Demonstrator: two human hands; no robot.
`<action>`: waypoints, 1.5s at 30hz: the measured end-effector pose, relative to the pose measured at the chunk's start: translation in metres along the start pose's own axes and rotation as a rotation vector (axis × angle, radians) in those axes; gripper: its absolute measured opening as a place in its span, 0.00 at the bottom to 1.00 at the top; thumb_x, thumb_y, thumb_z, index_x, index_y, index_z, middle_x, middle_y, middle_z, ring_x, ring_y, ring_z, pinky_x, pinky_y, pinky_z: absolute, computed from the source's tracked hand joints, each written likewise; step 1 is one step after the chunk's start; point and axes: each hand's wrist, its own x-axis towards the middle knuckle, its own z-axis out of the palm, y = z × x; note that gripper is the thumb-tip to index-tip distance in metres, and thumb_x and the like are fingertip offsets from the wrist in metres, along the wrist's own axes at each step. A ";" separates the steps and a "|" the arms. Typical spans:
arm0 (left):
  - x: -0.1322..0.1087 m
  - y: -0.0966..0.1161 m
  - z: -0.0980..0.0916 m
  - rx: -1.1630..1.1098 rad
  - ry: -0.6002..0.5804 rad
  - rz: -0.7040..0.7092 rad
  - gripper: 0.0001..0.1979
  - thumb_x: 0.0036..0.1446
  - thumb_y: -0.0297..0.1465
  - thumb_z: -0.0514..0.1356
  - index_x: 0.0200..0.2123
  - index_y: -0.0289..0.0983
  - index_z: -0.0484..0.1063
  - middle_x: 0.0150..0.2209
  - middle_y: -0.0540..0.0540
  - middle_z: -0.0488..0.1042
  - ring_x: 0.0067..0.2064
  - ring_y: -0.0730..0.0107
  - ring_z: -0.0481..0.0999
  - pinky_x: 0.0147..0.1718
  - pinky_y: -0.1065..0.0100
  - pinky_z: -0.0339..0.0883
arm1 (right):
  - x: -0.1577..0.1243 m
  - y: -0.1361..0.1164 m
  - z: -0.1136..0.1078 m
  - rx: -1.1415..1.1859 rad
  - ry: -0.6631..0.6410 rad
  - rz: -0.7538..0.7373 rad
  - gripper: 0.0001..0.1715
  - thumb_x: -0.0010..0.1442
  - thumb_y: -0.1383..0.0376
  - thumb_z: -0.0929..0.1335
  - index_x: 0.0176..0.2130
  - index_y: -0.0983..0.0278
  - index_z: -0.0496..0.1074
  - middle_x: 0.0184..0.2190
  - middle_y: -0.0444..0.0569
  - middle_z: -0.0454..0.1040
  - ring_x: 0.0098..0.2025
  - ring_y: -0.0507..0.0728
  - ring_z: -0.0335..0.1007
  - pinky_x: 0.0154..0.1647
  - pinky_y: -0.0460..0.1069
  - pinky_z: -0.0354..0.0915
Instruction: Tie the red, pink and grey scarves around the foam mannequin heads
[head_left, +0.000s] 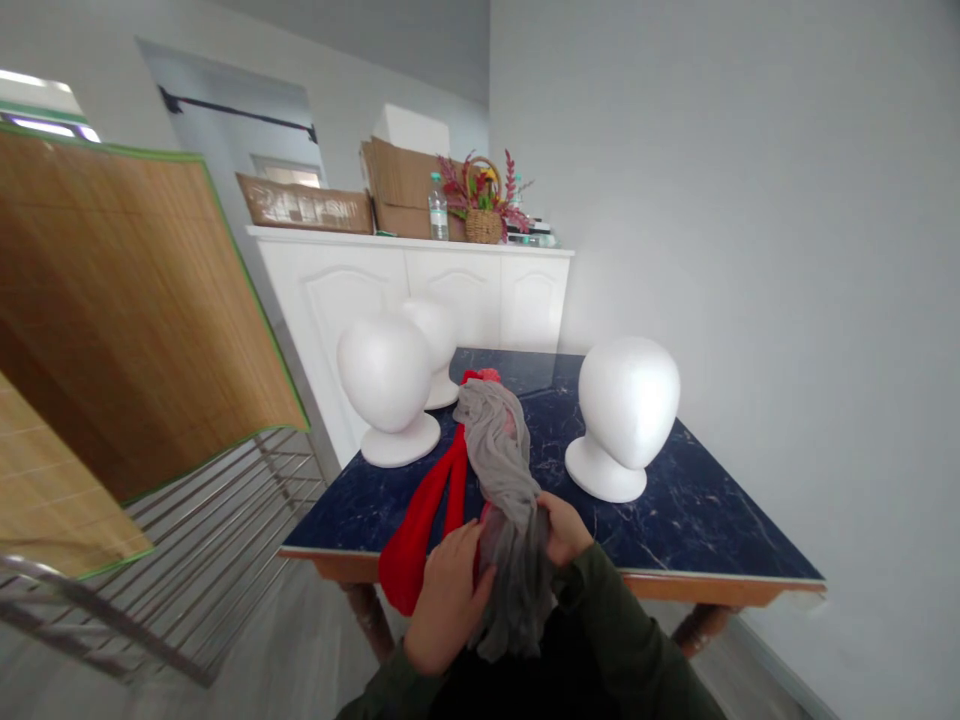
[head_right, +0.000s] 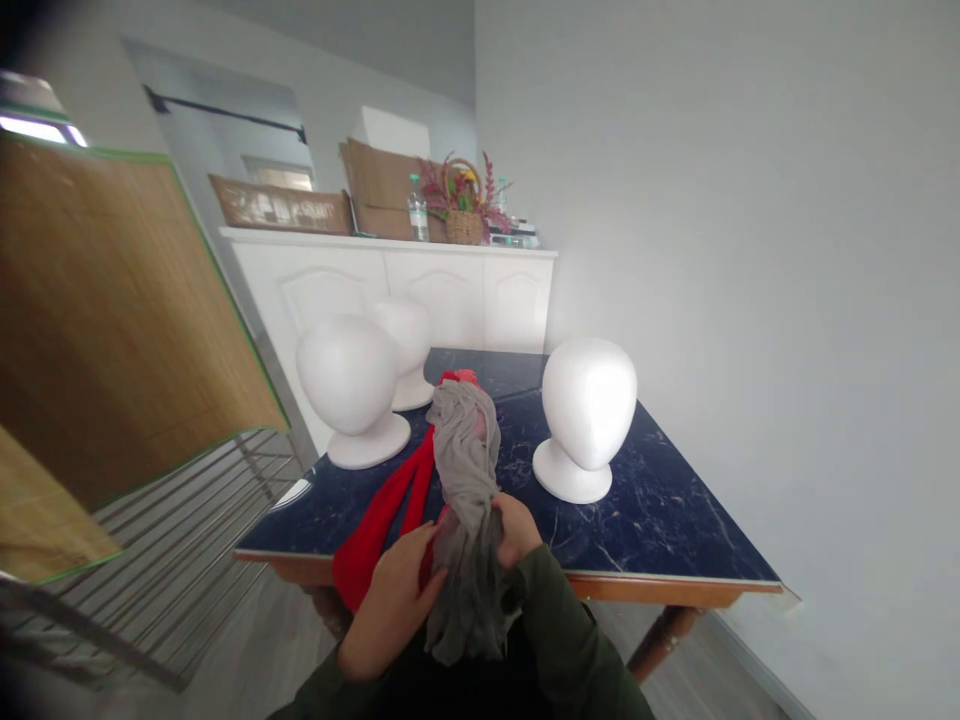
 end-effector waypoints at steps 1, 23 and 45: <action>0.003 0.000 0.002 0.007 0.003 0.004 0.23 0.53 0.31 0.54 0.53 0.37 0.61 0.54 0.38 0.66 0.55 0.56 0.65 0.51 0.51 0.60 | -0.001 -0.004 0.001 -0.002 0.008 0.008 0.12 0.48 0.64 0.60 0.23 0.63 0.70 0.19 0.49 0.73 0.33 0.60 0.73 0.37 0.54 0.67; 0.033 0.018 0.000 0.176 -0.051 0.086 0.12 0.55 0.33 0.53 0.41 0.37 0.71 0.55 0.38 0.65 0.59 0.48 0.57 0.56 0.39 0.44 | -0.008 -0.066 -0.025 0.074 -0.116 0.140 0.16 0.57 0.59 0.58 0.28 0.65 0.68 0.19 0.44 0.70 0.17 0.48 0.63 0.21 0.43 0.62; 0.176 0.065 -0.125 -0.725 0.024 0.031 0.12 0.52 0.37 0.52 0.37 0.36 0.64 0.34 0.49 0.71 0.35 0.69 0.70 0.35 0.69 0.64 | -0.179 -0.252 -0.061 -0.456 -0.006 -0.457 0.19 0.50 0.65 0.69 0.17 0.64 0.56 0.12 0.36 0.50 0.13 0.43 0.43 0.15 0.43 0.38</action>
